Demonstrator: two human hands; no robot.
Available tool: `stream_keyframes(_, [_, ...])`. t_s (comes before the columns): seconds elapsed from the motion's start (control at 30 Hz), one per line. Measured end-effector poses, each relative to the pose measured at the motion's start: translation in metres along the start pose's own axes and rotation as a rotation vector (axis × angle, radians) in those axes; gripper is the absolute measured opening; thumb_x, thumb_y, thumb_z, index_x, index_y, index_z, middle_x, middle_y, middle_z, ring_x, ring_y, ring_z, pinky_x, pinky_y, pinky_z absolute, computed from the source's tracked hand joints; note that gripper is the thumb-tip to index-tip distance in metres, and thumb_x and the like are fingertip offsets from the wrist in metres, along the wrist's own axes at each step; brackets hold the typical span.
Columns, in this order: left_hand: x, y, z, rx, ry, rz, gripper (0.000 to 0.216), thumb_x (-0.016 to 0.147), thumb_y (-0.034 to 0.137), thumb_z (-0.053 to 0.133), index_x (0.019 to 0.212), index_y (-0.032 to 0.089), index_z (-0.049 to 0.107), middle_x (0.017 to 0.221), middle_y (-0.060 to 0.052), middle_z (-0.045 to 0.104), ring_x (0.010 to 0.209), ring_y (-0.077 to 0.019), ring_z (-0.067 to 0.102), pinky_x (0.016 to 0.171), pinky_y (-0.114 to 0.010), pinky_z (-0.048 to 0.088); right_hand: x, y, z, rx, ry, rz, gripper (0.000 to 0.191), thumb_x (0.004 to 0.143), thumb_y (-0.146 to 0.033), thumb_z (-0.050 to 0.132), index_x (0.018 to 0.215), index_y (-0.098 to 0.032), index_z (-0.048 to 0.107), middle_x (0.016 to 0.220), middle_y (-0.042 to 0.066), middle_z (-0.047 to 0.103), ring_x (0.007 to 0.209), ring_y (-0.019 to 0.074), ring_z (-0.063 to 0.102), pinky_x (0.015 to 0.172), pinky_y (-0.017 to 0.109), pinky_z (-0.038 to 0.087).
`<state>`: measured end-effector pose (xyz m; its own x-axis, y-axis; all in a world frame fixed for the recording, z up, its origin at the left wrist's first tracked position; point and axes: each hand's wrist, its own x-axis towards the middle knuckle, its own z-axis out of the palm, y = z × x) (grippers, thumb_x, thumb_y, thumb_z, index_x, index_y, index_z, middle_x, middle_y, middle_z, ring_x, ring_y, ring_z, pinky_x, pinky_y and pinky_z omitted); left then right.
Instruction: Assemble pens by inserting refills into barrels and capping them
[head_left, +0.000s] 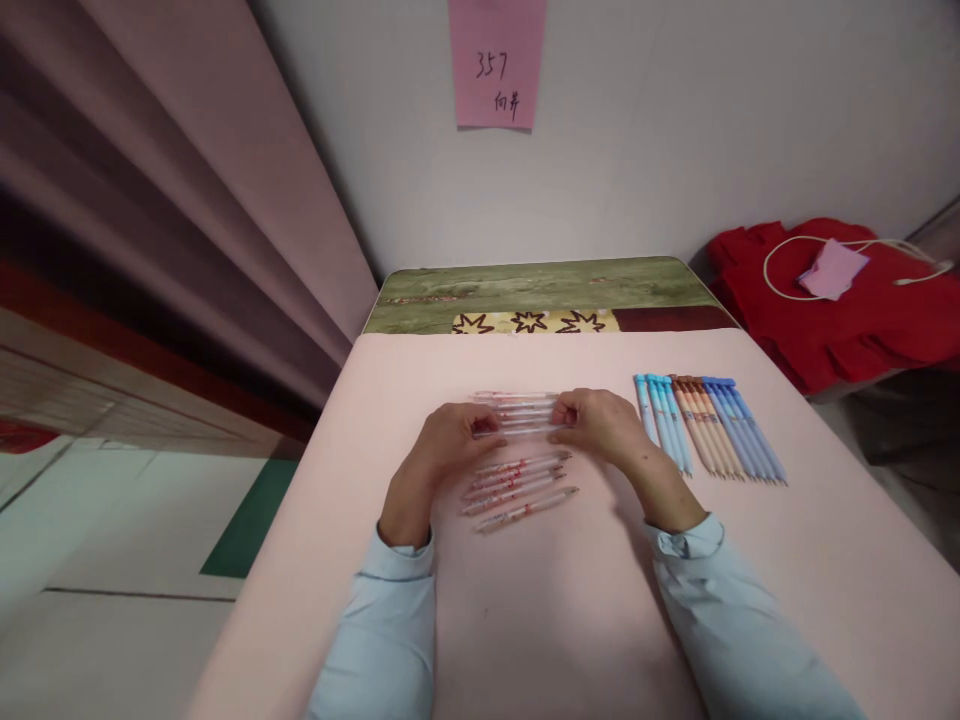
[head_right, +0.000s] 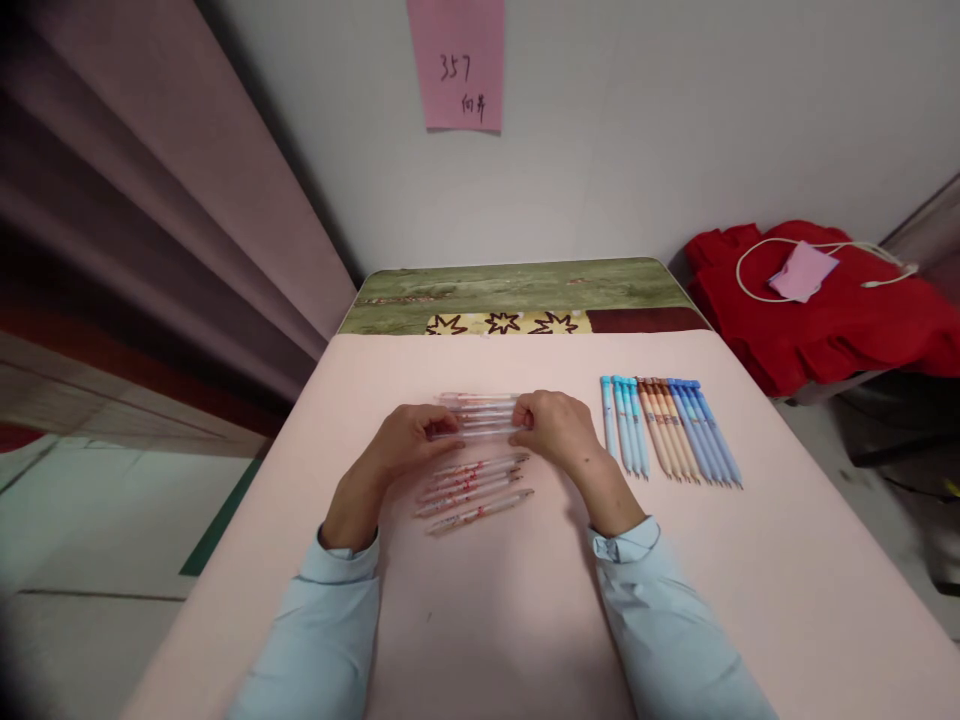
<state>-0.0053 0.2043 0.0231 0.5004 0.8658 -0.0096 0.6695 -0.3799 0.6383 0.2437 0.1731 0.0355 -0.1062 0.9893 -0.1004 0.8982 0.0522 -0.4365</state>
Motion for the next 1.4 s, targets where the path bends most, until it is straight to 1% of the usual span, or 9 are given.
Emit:
stream_keyframes(0.2, [0.001,0.004,0.002,0.195,0.101,0.085,0.004,0.077,0.022,0.070,0.081,0.021,0.070,0.087,-0.001,0.070,0.076,-0.0157,0.062,0.068,-0.027,0.043,-0.002,-0.006,-0.004,-0.026,0.026,0.016,0.012,0.076,-0.036,0.074,0.076,-0.025,0.068,0.070,-0.003,0.068,0.064,0.0141,0.055,0.055,0.026,0.026])
stream_keyframes(0.33, [0.001,-0.002,0.001,0.081,0.177,0.083,0.003,0.079,0.021,0.069,0.077,0.019,0.069,0.076,0.000,0.067,0.068,-0.0132,0.057,0.063,-0.025,0.041,-0.006,-0.008,-0.010,0.146,-0.125,-0.123,0.018,0.083,-0.040,0.068,0.075,-0.025,0.074,0.068,-0.003,0.070,0.062,0.0128,0.057,0.057,0.025,0.032])
stream_keyframes(0.43, [0.001,-0.005,0.001,-0.053,0.211,0.092,0.007,0.080,0.024,0.070,0.075,0.018,0.069,0.067,0.001,0.063,0.061,-0.0110,0.052,0.059,-0.023,0.039,-0.008,-0.007,-0.011,0.194,-0.270,-0.184,0.010,0.078,-0.034,0.072,0.082,-0.027,0.078,0.073,-0.004,0.073,0.065,0.0129,0.061,0.059,0.024,0.036])
stream_keyframes(0.53, [0.001,-0.004,0.001,-0.201,0.212,0.081,0.011,0.079,0.026,0.071,0.073,0.017,0.069,0.063,0.003,0.061,0.057,-0.0094,0.048,0.056,-0.022,0.037,-0.008,-0.008,-0.007,0.175,-0.321,-0.175,0.013,0.069,-0.028,0.076,0.083,-0.028,0.078,0.076,-0.004,0.074,0.067,0.0142,0.063,0.059,0.025,0.038])
stream_keyframes(0.77, [0.000,0.002,-0.002,-0.479,0.177,0.025,0.023,0.078,0.037,0.074,0.074,0.015,0.070,0.069,-0.001,0.066,0.063,-0.0116,0.053,0.059,-0.023,0.042,-0.008,-0.005,-0.005,0.259,-0.288,-0.247,0.009,0.071,-0.021,0.069,0.071,-0.026,0.077,0.064,-0.003,0.070,0.059,0.0141,0.058,0.057,0.026,0.037])
stream_keyframes(1.0, [-0.002,0.010,-0.004,-0.579,0.068,0.002,0.028,0.076,0.038,0.077,0.091,0.015,0.076,0.092,-0.007,0.075,0.080,-0.0174,0.065,0.072,-0.027,0.049,-0.007,0.009,-0.010,0.685,-0.249,-0.159,0.024,0.082,-0.041,0.065,0.085,-0.018,0.069,0.066,0.000,0.063,0.058,0.0122,0.052,0.053,0.023,0.036])
stream_keyframes(1.1, [-0.002,0.010,0.000,-0.668,0.105,-0.007,0.030,0.075,0.037,0.079,0.094,0.015,0.076,0.100,-0.008,0.076,0.089,-0.0202,0.068,0.078,-0.029,0.052,-0.005,0.006,-0.007,0.768,-0.179,-0.143,0.029,0.084,-0.045,0.065,0.089,-0.017,0.068,0.071,0.002,0.065,0.061,0.0128,0.054,0.055,0.024,0.037])
stream_keyframes(1.2, [-0.002,0.008,0.002,-0.672,0.175,-0.013,0.028,0.078,0.038,0.076,0.093,0.014,0.075,0.099,-0.008,0.076,0.087,-0.0198,0.069,0.078,-0.030,0.053,-0.004,0.000,-0.003,0.751,-0.128,-0.126,0.039,0.089,-0.055,0.059,0.090,-0.017,0.069,0.063,-0.001,0.059,0.055,0.0114,0.048,0.053,0.024,0.033])
stream_keyframes(1.4, [-0.001,0.011,0.002,-0.582,0.190,-0.004,0.026,0.082,0.039,0.071,0.093,0.016,0.073,0.099,-0.006,0.076,0.087,-0.0194,0.069,0.078,-0.029,0.053,-0.003,-0.005,-0.001,0.682,-0.132,-0.087,0.057,0.093,-0.063,0.047,0.065,-0.017,0.065,0.050,-0.003,0.044,0.048,0.0103,0.037,0.050,0.025,0.028])
